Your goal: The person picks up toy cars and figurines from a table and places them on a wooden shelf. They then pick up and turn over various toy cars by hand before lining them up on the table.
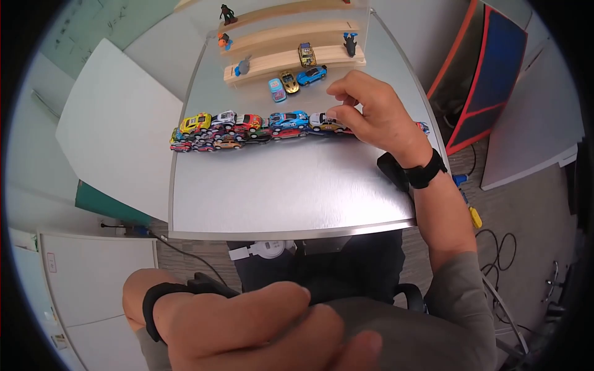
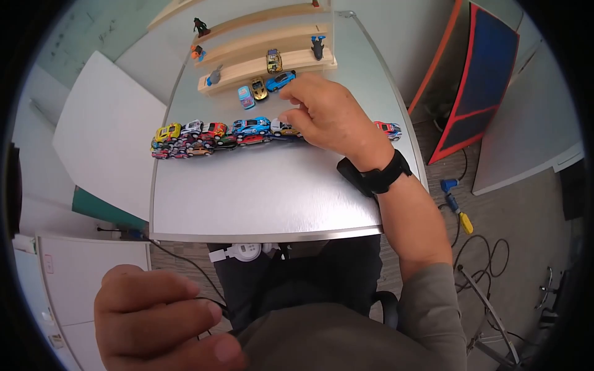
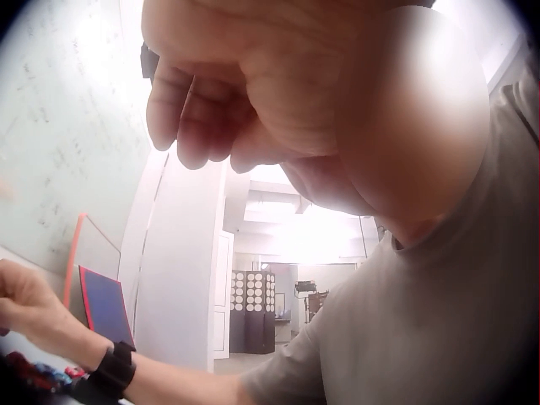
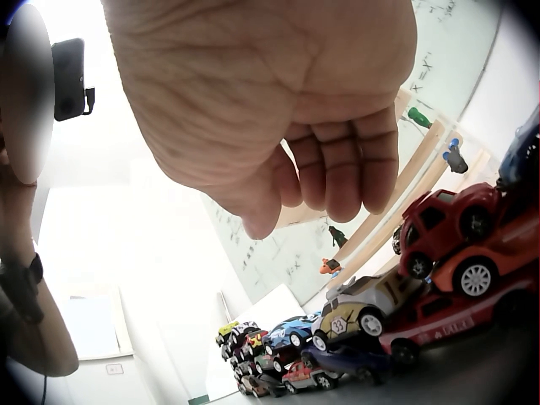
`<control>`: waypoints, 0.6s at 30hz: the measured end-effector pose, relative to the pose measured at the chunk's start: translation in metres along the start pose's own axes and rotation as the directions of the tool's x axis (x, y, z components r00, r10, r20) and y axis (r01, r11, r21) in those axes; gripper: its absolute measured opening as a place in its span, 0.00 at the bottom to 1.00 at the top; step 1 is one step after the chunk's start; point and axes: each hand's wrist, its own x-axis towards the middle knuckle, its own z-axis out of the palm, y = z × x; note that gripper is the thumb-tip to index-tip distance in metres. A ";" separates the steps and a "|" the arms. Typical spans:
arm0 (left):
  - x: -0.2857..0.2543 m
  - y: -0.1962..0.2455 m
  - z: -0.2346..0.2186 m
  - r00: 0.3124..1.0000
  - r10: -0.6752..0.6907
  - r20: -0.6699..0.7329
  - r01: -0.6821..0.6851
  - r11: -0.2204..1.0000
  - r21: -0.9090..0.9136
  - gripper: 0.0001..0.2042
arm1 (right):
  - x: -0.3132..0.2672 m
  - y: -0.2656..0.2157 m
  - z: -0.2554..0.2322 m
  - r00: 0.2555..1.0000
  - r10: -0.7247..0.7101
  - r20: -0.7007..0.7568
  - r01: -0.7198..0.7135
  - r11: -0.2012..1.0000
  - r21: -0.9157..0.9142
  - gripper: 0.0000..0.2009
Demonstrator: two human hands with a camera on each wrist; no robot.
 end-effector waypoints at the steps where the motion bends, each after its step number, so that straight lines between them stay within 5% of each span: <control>1: 0.000 -0.008 -0.003 0.994 0.085 0.067 -0.085 0.996 0.003 0.10 | 0.000 -0.001 0.000 1.000 -0.004 -0.002 0.004 1.000 -0.003 0.12; 3: 0.007 -0.015 -0.002 0.976 0.174 0.131 -0.175 0.985 -0.001 0.17 | 0.000 -0.002 -0.001 1.000 0.008 0.006 -0.008 1.000 0.005 0.12; 4: 0.019 -0.012 0.000 0.969 0.024 0.247 -0.023 1.000 -0.009 0.11 | 0.000 -0.002 -0.001 1.000 0.006 0.003 -0.006 1.000 0.001 0.12; 6: 0.026 -0.026 0.012 0.920 -0.068 0.386 0.111 0.990 -0.088 0.07 | 0.001 -0.002 -0.002 1.000 0.003 -0.001 -0.003 1.000 -0.009 0.11; 9: 0.004 -0.068 0.056 0.907 -0.024 0.421 0.121 0.971 -0.206 0.08 | 0.002 0.000 -0.005 0.999 -0.001 -0.033 -0.001 0.999 -0.041 0.11; 14: -0.036 -0.114 0.115 0.917 -0.178 0.357 0.331 0.838 -0.433 0.06 | 0.001 0.008 -0.009 0.995 0.023 -0.101 -0.026 0.999 -0.027 0.10; 18: -0.055 -0.126 0.142 0.935 -0.179 0.306 0.325 0.774 -0.543 0.07 | 0.006 0.005 -0.013 0.995 0.034 -0.090 -0.038 0.999 -0.034 0.09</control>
